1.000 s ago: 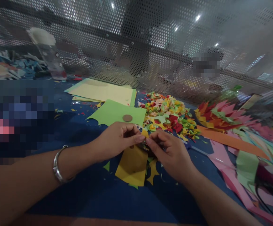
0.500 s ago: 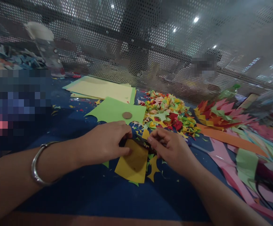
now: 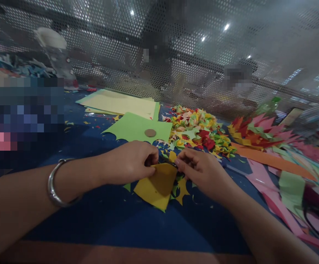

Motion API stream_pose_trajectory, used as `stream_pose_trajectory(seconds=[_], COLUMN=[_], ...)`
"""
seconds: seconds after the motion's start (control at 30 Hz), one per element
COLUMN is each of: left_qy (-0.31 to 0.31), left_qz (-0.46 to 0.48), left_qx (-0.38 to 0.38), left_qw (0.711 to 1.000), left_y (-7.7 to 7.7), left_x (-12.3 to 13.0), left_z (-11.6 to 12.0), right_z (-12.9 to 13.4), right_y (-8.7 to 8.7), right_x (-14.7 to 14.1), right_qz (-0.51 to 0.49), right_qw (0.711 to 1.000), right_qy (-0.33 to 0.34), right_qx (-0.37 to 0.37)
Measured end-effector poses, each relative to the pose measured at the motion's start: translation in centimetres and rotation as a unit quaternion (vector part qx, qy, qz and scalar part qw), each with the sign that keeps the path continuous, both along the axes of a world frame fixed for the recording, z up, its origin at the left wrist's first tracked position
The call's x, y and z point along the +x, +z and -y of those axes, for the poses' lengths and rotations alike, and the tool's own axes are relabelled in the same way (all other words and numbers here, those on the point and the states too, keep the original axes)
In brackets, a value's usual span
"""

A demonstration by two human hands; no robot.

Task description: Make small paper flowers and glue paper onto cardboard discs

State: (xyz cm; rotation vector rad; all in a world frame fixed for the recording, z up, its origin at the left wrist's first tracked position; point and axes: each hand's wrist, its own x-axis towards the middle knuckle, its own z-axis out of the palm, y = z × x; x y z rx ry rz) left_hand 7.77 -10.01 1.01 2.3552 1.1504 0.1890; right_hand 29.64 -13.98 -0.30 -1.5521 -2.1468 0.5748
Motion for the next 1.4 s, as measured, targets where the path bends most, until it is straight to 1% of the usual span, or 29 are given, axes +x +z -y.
stream_pose_trajectory(seconds=[0.07,0.13,0.2,0.27,0.3,0.37,0.5,0.6,0.67,0.77,0.9,1.07,1.13,1.27,1.4], left_qy=[-0.003,-0.009,-0.008,0.006,0.014,0.018,0.005,0.013,0.020,0.021,0.016,-0.018,-0.010,0.029,0.034], left_qz=[0.011,0.022,0.044,0.090,0.119,0.177,0.265,0.300,0.308,0.297,0.229,0.145,0.130,0.113,0.089], left_qx=[-0.018,-0.020,0.006,0.031,0.030,0.004,-0.040,-0.059,-0.067,-0.049,0.011,0.033,0.049,0.081,0.079], left_qw=[1.000,1.000,0.999,0.995,0.992,0.984,0.963,0.952,0.949,0.953,0.973,0.989,0.990,0.990,0.992], left_y=[0.2,0.3,0.3,0.0,-0.2,-0.7,-2.0,-2.5,-2.4,-1.8,-0.9,-0.4,-0.2,0.3,0.2], left_x=[-0.4,-0.9,-1.3,-1.3,-1.1,-0.5,0.7,1.2,1.2,1.1,0.2,-1.0,-1.2,-1.4,-1.4], left_z=[-0.1,-0.2,-0.2,-0.2,-0.2,-0.3,-0.6,-0.9,-0.9,-0.8,-0.9,-1.5,-1.6,-1.7,-1.9], right_z=[0.0,0.0,0.0,0.1,0.2,0.3,0.4,0.5,0.5,0.5,0.5,0.0,-0.1,-0.1,-0.1], right_y=[0.0,0.0,0.1,0.1,0.1,0.0,-0.2,-0.2,-0.1,0.0,0.1,0.0,0.0,0.0,-0.1], right_x=[0.0,-0.1,-0.2,-0.4,-0.5,-0.7,-0.8,-0.8,-0.8,-0.9,-0.8,-0.2,0.0,0.1,0.0], right_qz=[0.001,-0.002,-0.011,-0.017,-0.019,-0.020,-0.020,-0.018,-0.015,-0.021,-0.030,0.031,0.061,0.110,0.145], right_qw=[1.000,1.000,1.000,0.999,0.999,0.999,0.997,0.996,0.997,0.997,0.997,0.998,0.997,0.993,0.988], right_qy=[0.002,0.006,0.015,0.025,0.031,0.042,0.064,0.067,0.063,0.056,0.035,0.008,0.001,-0.007,-0.009], right_qx=[0.002,0.003,0.004,0.009,0.012,0.021,0.037,0.049,0.050,0.053,0.061,0.053,0.050,0.051,0.054])
